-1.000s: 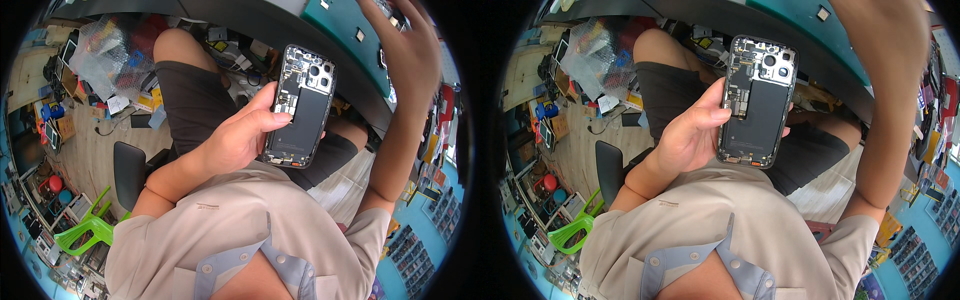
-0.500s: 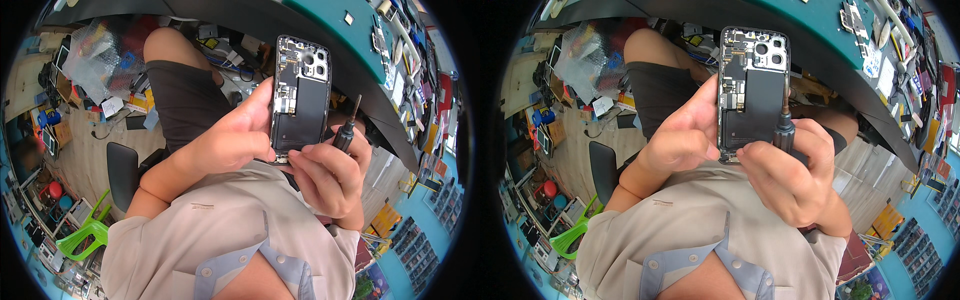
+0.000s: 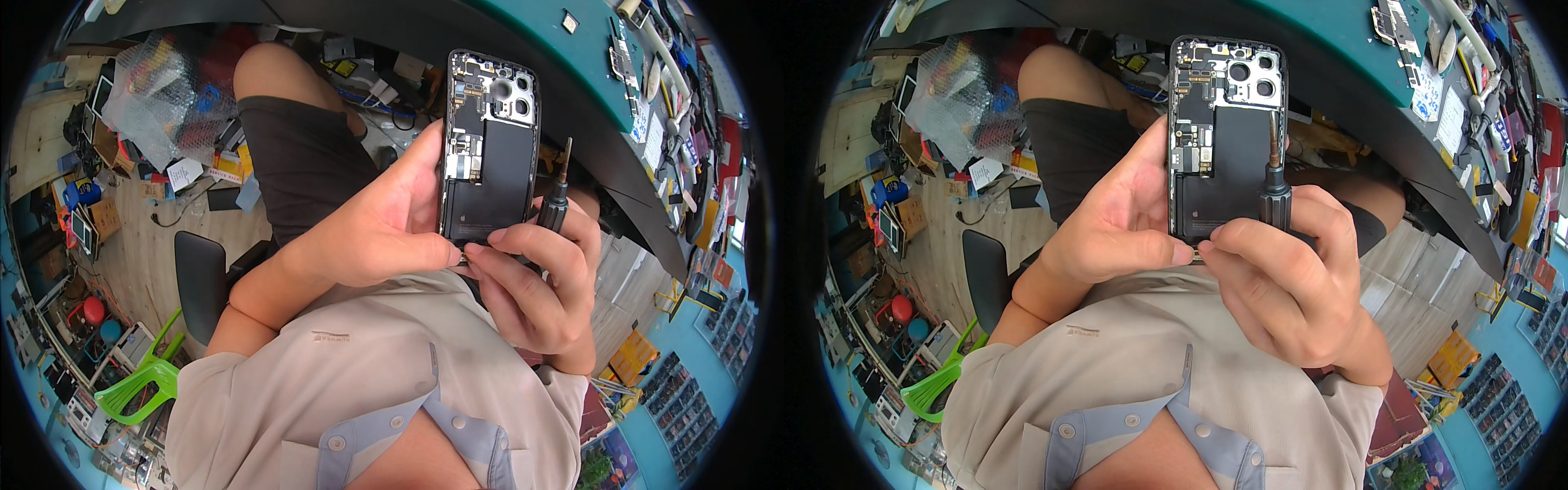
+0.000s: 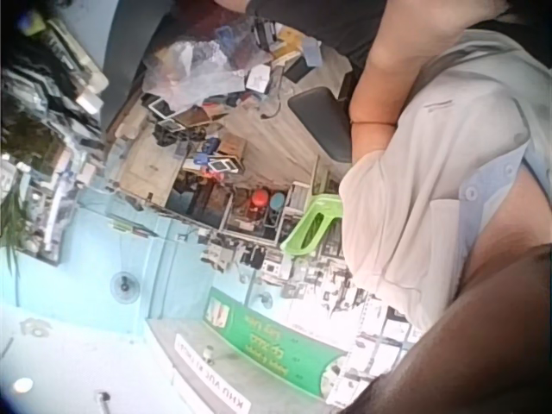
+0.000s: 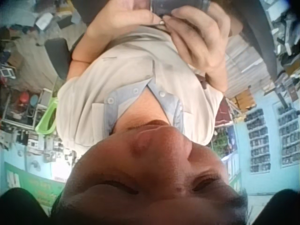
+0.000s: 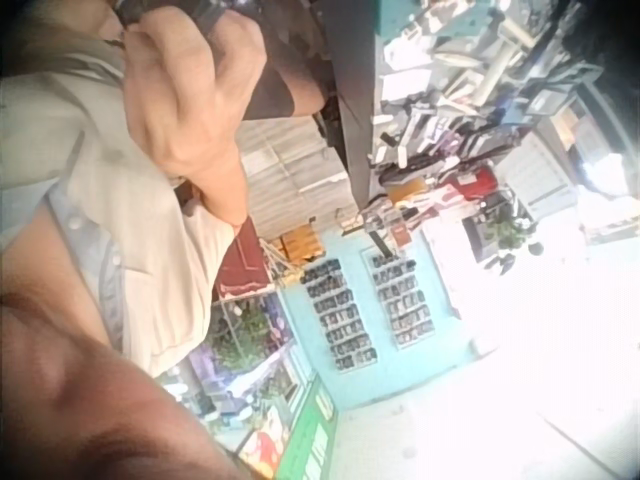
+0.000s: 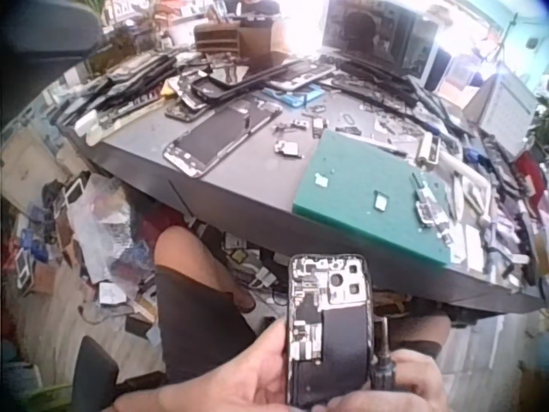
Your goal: The person uses a screwdriver to remove screws from the bottom and top of a disassembled smartphone. They carefully unscrew multiple fasteners around the device's frame and place them on the workbench while holding the phone steady.
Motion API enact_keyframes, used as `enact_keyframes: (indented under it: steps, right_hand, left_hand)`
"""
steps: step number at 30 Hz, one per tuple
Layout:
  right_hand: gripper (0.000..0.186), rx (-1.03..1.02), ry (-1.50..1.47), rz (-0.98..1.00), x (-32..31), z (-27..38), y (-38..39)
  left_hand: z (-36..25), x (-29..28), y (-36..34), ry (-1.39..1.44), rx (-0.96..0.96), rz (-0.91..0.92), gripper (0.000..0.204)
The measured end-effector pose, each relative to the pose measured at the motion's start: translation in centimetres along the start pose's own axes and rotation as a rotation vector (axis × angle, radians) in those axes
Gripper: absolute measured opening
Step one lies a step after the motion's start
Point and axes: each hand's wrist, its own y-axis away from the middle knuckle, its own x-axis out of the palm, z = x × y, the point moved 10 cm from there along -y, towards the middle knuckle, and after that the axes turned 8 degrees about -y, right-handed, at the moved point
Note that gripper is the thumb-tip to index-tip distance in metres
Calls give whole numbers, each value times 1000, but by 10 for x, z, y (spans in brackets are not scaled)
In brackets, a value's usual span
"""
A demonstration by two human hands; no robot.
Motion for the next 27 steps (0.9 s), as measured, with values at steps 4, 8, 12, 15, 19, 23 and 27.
enact_keyframes:
  steps: [4,8,12,15,19,23,27]
  right_hand:
    - [36,12,-10,8,1,-2,0]
    - [38,-1,-11,11,2,-2,3]
    - [39,21,-44,14,3,-6,6]
    - [39,74,-58,11,1,-10,6]
    - [39,120,-12,17,0,-11,5]
    - [39,135,17,37,0,-10,4]
    - [37,178,-18,70,2,-15,2]
  left_hand:
    - [0,-2,-1,-12,16,0,113]
    - [-1,2,1,-23,47,96,107]
    - [0,4,1,-35,52,91,109]
    - [0,5,2,-48,64,99,110]
    - [-1,8,2,-93,87,143,111]
    - [-2,8,3,-78,82,142,112]
    - [-2,9,3,-57,61,133,112]
